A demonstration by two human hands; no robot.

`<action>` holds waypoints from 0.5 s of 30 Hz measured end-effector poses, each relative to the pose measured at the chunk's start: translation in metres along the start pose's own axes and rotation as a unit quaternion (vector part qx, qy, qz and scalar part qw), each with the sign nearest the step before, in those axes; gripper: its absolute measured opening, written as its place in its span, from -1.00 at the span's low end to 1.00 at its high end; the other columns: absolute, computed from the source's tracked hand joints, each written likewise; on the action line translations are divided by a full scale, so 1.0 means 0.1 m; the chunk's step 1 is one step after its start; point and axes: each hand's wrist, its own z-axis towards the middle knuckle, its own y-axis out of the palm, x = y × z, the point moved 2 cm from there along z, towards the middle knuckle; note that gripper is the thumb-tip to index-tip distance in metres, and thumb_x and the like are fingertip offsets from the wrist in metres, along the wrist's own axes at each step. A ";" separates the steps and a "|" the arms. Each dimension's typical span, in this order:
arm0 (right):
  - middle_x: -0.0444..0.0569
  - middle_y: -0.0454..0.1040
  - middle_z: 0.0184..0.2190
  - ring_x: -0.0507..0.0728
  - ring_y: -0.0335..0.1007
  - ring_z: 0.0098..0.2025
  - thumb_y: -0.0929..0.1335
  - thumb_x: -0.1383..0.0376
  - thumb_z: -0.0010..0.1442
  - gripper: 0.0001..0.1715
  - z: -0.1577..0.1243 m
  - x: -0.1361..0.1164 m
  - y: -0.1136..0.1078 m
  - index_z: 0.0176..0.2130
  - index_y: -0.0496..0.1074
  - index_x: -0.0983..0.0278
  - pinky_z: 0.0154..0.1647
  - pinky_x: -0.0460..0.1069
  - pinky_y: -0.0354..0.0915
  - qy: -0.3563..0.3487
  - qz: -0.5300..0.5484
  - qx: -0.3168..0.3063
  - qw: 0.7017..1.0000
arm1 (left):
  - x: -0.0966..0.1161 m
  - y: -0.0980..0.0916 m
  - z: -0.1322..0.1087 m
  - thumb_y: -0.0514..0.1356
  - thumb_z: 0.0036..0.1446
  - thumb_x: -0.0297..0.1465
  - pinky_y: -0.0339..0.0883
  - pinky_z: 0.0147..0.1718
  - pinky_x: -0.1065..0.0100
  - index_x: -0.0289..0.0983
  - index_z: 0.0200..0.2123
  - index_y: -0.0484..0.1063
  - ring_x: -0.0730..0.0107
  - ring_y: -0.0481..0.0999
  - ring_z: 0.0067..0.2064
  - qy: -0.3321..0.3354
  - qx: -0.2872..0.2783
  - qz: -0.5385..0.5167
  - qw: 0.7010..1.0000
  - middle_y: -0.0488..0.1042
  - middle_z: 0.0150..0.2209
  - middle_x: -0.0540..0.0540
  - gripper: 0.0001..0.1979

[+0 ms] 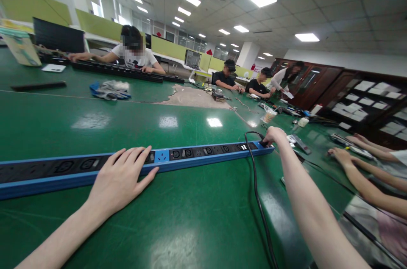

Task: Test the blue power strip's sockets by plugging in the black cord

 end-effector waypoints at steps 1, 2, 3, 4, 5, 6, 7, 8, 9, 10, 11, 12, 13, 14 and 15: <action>0.16 0.61 -0.46 0.36 0.63 -0.18 0.64 0.11 -0.09 -0.66 0.03 0.01 0.01 -0.36 0.65 0.24 -0.17 0.15 0.50 -0.002 0.001 -0.001 1.000 | 0.00 0.00 0.00 0.12 0.33 0.03 0.12 0.35 -0.18 -0.25 0.43 0.26 -0.22 0.41 0.28 -0.001 -0.003 0.000 1.000 0.43 0.29 -0.35 -0.25; 0.16 0.60 -0.47 0.37 0.63 -0.19 0.65 0.11 -0.10 -0.66 0.05 0.03 0.02 -0.37 0.63 0.25 -0.16 0.15 0.50 0.000 0.003 -0.001 1.000 | 0.00 0.00 0.00 0.11 0.33 0.03 0.11 0.35 -0.18 -0.27 0.43 0.26 -0.23 0.41 0.28 -0.002 -0.005 0.000 1.000 0.43 0.30 -0.36 -0.25; 0.16 0.60 -0.48 0.37 0.63 -0.19 0.65 0.12 -0.10 -0.67 0.07 0.05 0.05 -0.39 0.62 0.25 -0.16 0.16 0.49 0.001 0.005 0.002 1.000 | 0.00 0.00 0.00 0.11 0.33 0.03 0.11 0.35 -0.18 -0.27 0.43 0.27 -0.23 0.41 0.28 -0.003 -0.007 -0.001 1.000 0.43 0.30 -0.37 -0.25; 0.15 0.59 -0.48 0.37 0.63 -0.19 0.64 0.13 -0.09 -0.68 0.09 0.07 0.07 -0.40 0.61 0.25 -0.15 0.17 0.49 0.001 0.007 0.007 1.000 | 0.00 -0.01 0.00 0.11 0.33 0.03 0.11 0.35 -0.19 -0.28 0.43 0.27 -0.23 0.41 0.28 -0.005 -0.008 -0.004 1.000 0.43 0.30 -0.37 -0.25; 0.14 0.59 -0.49 0.37 0.64 -0.20 0.64 0.14 -0.08 -0.69 0.11 0.10 0.10 -0.41 0.60 0.25 -0.14 0.18 0.49 0.000 0.009 0.010 1.000 | 0.00 -0.01 0.00 0.11 0.33 0.04 0.10 0.36 -0.19 -0.28 0.43 0.27 -0.24 0.41 0.28 -0.006 -0.009 -0.007 1.000 0.43 0.29 -0.37 -0.25; 0.13 0.59 -0.49 0.36 0.64 -0.20 0.63 0.15 -0.06 -0.71 0.13 0.12 0.12 -0.42 0.60 0.25 -0.13 0.18 0.49 -0.001 0.011 0.007 1.000 | 0.00 -0.01 0.00 0.12 0.33 0.04 0.10 0.36 -0.20 -0.27 0.43 0.27 -0.24 0.41 0.29 -0.006 -0.010 -0.009 1.000 0.43 0.29 -0.37 -0.24; 0.12 0.60 -0.49 0.34 0.64 -0.20 0.62 0.17 -0.05 -0.74 0.17 0.13 0.15 -0.43 0.59 0.25 -0.11 0.19 0.49 -0.001 0.013 -0.005 1.000 | 0.00 -0.01 0.00 0.12 0.33 0.04 0.09 0.36 -0.20 -0.28 0.43 0.27 -0.25 0.41 0.29 -0.005 -0.011 -0.009 1.000 0.43 0.29 -0.37 -0.24; 0.11 0.60 -0.49 0.32 0.64 -0.21 0.61 0.19 -0.04 -0.77 0.21 0.15 0.17 -0.44 0.58 0.25 -0.10 0.19 0.48 0.001 0.014 -0.023 1.000 | 0.00 -0.01 0.00 0.12 0.33 0.04 0.09 0.37 -0.20 -0.28 0.43 0.27 -0.25 0.41 0.29 -0.004 -0.012 -0.006 1.000 0.43 0.30 -0.37 -0.24; 0.10 0.61 -0.49 0.30 0.64 -0.21 0.60 0.21 -0.02 -0.79 0.25 0.15 0.19 -0.46 0.58 0.25 -0.08 0.19 0.48 0.004 0.013 -0.043 0.999 | 0.00 -0.01 0.00 0.12 0.33 0.04 0.08 0.37 -0.20 -0.29 0.44 0.26 -0.25 0.40 0.29 -0.003 -0.013 -0.001 1.000 0.42 0.30 -0.38 -0.23; 0.10 0.61 -0.49 0.29 0.64 -0.22 0.59 0.23 -0.01 -0.80 0.30 0.16 0.21 -0.47 0.57 0.25 -0.07 0.19 0.48 0.007 0.013 -0.061 0.998 | -0.01 -0.01 0.00 0.12 0.33 0.04 0.08 0.38 -0.19 -0.29 0.44 0.26 -0.25 0.40 0.29 -0.002 -0.015 0.005 1.000 0.42 0.31 -0.38 -0.23; 0.10 0.62 -0.48 0.28 0.63 -0.24 0.59 0.23 -0.01 -0.79 0.34 0.16 0.21 -0.49 0.57 0.25 -0.07 0.19 0.48 0.008 0.012 -0.074 0.997 | -0.01 0.00 -0.01 0.12 0.33 0.04 0.08 0.38 -0.18 -0.29 0.44 0.25 -0.25 0.40 0.29 -0.001 -0.015 0.011 1.000 0.41 0.31 -0.38 -0.23; 0.11 0.62 -0.48 0.28 0.63 -0.25 0.59 0.23 -0.01 -0.78 0.38 0.17 0.22 -0.49 0.57 0.25 -0.07 0.20 0.48 0.008 0.013 -0.083 0.996 | -0.01 0.00 -0.01 0.12 0.33 0.04 0.08 0.38 -0.18 -0.29 0.44 0.24 -0.24 0.39 0.29 -0.001 -0.015 0.016 1.000 0.41 0.31 -0.37 -0.23; 0.12 0.63 -0.47 0.27 0.63 -0.26 0.60 0.22 -0.01 -0.78 0.41 0.17 0.23 -0.49 0.57 0.26 -0.08 0.20 0.48 0.007 0.014 -0.090 0.996 | -0.01 0.01 -0.01 0.12 0.34 0.04 0.08 0.39 -0.17 -0.28 0.45 0.23 -0.24 0.39 0.30 0.001 -0.016 0.020 1.000 0.40 0.31 -0.36 -0.23; 0.12 0.63 -0.46 0.27 0.63 -0.27 0.60 0.21 -0.01 -0.77 0.43 0.18 0.23 -0.49 0.57 0.26 -0.08 0.20 0.48 0.008 0.016 -0.094 0.995 | -0.01 0.01 -0.01 0.12 0.34 0.04 0.08 0.38 -0.17 -0.28 0.45 0.23 -0.24 0.39 0.30 0.003 -0.017 0.023 1.000 0.40 0.31 -0.36 -0.23; 0.12 0.64 -0.45 0.27 0.63 -0.28 0.60 0.20 0.00 -0.77 0.45 0.19 0.24 -0.49 0.57 0.26 -0.09 0.20 0.48 0.009 0.019 -0.098 0.995 | -0.01 0.01 -0.01 0.11 0.34 0.04 0.08 0.38 -0.17 -0.28 0.45 0.22 -0.24 0.38 0.30 0.004 -0.018 0.025 1.000 0.40 0.32 -0.36 -0.22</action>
